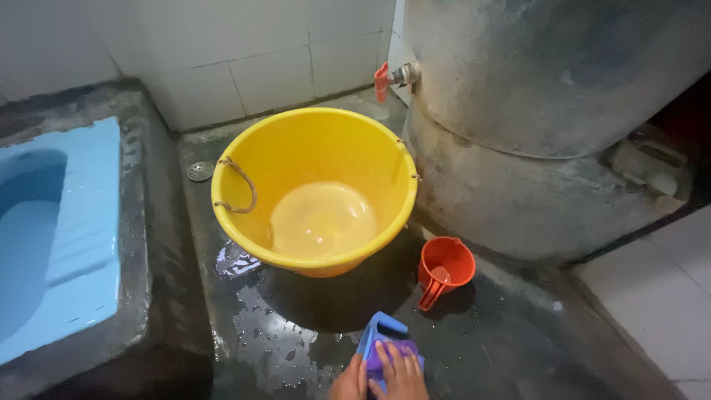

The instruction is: The person washes several plastic containers in a bathroom. They scrub an orange mug, a blue scoop, and a yellow bucket with a purple cloth, rinsing each item with water from a tap. The person scrubs the inside and outside of each container before placing them on the floor.

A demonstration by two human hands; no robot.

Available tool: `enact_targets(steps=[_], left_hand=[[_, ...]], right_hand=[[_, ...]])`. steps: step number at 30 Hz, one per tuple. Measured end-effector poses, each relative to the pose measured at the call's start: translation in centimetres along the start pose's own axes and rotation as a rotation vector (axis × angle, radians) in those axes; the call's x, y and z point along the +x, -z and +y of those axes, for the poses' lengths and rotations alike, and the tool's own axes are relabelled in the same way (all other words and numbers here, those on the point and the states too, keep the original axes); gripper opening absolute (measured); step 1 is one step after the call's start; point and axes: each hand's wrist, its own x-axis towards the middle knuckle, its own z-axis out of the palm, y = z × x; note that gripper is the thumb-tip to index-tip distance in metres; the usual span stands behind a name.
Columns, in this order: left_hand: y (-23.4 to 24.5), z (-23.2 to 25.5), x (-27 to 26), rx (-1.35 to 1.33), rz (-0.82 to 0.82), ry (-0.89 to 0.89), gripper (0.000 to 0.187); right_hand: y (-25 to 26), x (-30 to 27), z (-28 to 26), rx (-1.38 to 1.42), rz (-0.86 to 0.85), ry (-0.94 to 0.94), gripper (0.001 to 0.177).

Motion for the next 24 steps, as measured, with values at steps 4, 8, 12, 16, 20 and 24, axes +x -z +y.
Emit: enact_targets(steps=[4, 8, 12, 16, 20, 24], left_hand=[[-0.9, 1.7, -1.2, 0.328, -0.051, -0.072, 0.068], [-0.6, 2.2, -0.3, 0.498, -0.224, -0.102, 0.087], [-0.7, 1.7, -0.3, 0.669, -0.216, -0.22, 0.084], [-0.7, 1.2, -1.0, 0.753, -0.187, -0.149, 0.083], [-1.1, 2.0, -0.6, 0.727, -0.202, -0.137, 0.085], [0.1, 2.0, 0.2, 0.632, -0.16, -0.262, 0.093]], right_hand=[[-0.3, 0.7, 0.9, 0.039, -0.242, -0.396, 0.052], [0.1, 2.6, 2.5, -0.032, -0.278, -0.69, 0.035], [0.1, 2.2, 0.9, 0.015, -0.122, -0.397, 0.049], [0.1, 0.9, 0.3, -0.006, -0.005, 0.059, 0.06], [-0.5, 0.6, 1.9, -0.021, -0.056, -0.158, 0.055], [-0.2, 2.4, 4.9, 0.034, -0.442, -0.793, 0.046]])
